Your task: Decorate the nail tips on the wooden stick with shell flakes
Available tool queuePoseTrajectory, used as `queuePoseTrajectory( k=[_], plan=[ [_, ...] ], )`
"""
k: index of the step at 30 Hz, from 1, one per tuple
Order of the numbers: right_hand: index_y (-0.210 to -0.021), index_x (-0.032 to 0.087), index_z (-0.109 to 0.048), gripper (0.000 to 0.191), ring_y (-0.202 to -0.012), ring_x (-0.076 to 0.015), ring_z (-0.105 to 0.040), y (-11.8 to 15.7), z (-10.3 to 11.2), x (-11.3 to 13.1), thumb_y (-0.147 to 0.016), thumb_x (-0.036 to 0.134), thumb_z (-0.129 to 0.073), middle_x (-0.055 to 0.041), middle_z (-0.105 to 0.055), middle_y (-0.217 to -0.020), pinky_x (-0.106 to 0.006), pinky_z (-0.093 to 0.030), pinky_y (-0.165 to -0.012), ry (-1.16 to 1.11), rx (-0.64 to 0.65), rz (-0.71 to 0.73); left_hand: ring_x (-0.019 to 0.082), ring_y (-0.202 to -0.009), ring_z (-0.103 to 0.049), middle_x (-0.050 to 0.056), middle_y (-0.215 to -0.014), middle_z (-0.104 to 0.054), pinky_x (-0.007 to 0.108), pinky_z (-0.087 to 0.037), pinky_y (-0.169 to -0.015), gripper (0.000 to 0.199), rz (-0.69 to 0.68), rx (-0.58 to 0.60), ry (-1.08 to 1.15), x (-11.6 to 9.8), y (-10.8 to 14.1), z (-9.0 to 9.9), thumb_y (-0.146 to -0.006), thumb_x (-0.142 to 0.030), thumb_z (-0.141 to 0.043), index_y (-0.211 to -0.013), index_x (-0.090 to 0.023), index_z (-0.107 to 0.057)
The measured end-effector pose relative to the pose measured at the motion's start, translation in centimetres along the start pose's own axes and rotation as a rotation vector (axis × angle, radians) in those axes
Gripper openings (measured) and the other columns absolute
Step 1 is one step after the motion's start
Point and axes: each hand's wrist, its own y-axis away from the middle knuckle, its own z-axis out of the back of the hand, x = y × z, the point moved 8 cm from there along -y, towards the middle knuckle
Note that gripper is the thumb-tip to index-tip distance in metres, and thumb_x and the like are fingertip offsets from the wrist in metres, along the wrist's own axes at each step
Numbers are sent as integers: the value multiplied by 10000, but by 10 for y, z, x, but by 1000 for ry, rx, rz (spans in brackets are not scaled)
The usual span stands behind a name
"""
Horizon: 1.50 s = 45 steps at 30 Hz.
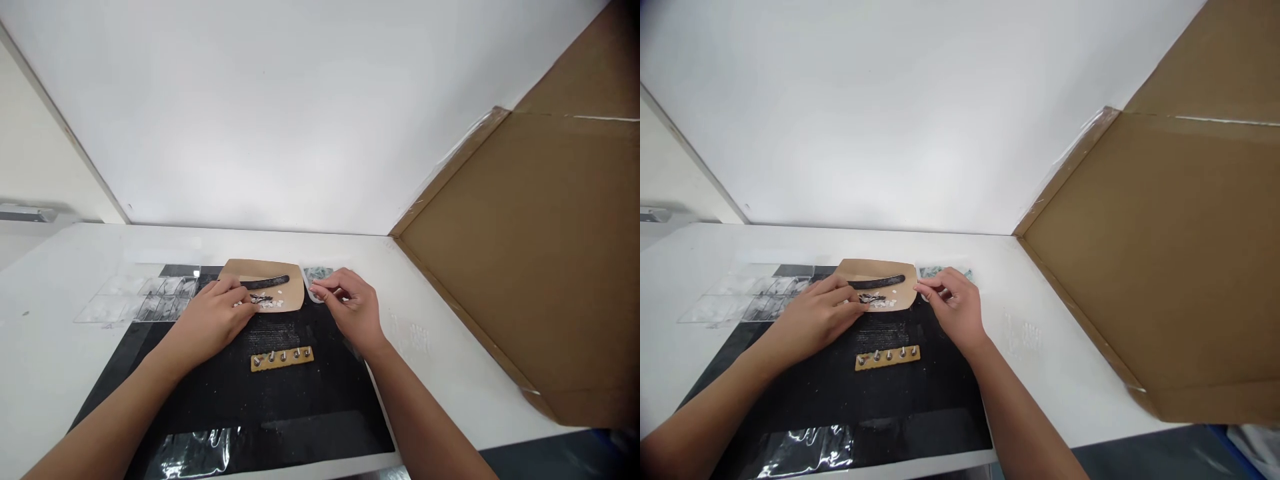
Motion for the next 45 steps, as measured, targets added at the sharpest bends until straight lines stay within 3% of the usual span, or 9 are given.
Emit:
queuePoseTrajectory(
  k=[4, 9, 14, 16, 21, 26, 34, 40, 45],
  plan=[
    [-888, 241, -780, 128, -739, -175, -655, 1, -10, -9, -987, 312, -740, -25, -700, -837, -288, -537, -594, 56, 90, -51, 272, -955, -567, 79, -905, -700, 419, -509, -839, 261, -37, 12, 54, -7, -1, 1, -1085, -255, -543, -988, -211, -782],
    [-962, 231, -700, 143, -799, -176, -663, 6, -24, -9, -1051, 329, -645, -24, -708, -890, -289, -512, -663, 166, 222, -2, 258, -953, -593, 65, -934, -719, 417, -510, -862, 216, -30, 73, 182, -14, -2, 7, -1058, -353, -613, -1054, -240, -797],
    [-864, 219, -650, 228, -727, -166, -582, 8, -24, 3, -1066, 324, -631, -18, -642, -820, -296, -448, -654, 212, 195, 122, 290, -1041, -629, 105, -1092, -769, 456, -523, -931, 311, 182, -97, 112, 16, 0, 16, -1054, -377, -589, -1224, -195, -776],
    [-825, 219, -635, 269, -708, -161, -564, 9, -26, 7, -1070, 330, -629, -14, -617, -800, -295, -435, -653, 220, 200, 151, 310, -1039, -624, 114, -1092, -772, 483, -518, -932, 325, 263, -109, 28, 30, 2, 11, -1058, -380, -574, -1217, -190, -784],
    [-831, 216, -623, 264, -721, -161, -592, 15, -40, 13, -1072, 323, -630, -9, -624, -798, -286, -426, -646, 251, 273, 144, 340, -1039, -613, 116, -1009, -765, 491, -505, -906, 284, 289, 26, -14, 34, -1, -8, -1033, -377, -604, -1089, -211, -828],
    [-840, 212, -632, 254, -748, -168, -630, 19, -53, 11, -1066, 326, -650, -14, -673, -841, -283, -420, -652, 283, 341, 133, 384, -1070, -576, 132, -997, -755, 495, -480, -859, 223, 342, 53, -69, 29, -2, -10, -977, -352, -689, -1040, -187, -825],
    [-821, 203, -674, 232, -724, -171, -601, 17, -57, 6, -1041, 275, -693, -8, -686, -807, -310, -378, -706, 244, 337, 141, 336, -1010, -575, 105, -937, -751, 486, -478, -873, 265, 320, 8, -67, 26, 0, -5, -1049, -306, -574, -901, -196, -765],
    [-826, 214, -671, 236, -740, -178, -594, 13, -46, 9, -1049, 292, -674, -4, -666, -784, -332, -411, -740, 196, 218, 155, 265, -907, -657, 81, -942, -748, 385, -500, -795, 165, 406, -162, 207, 25, 4, 14, -1029, -311, -543, -988, -196, -653],
    [-865, 229, -679, 206, -756, -189, -608, 12, -31, 22, -1062, 273, -636, -19, -670, -801, -339, -480, -706, 103, 64, 196, 182, -636, -650, -8, -763, -702, 305, -433, -620, 148, 500, -55, 503, 17, 3, 7, -1000, -345, -551, -918, -226, -583]
  ],
)
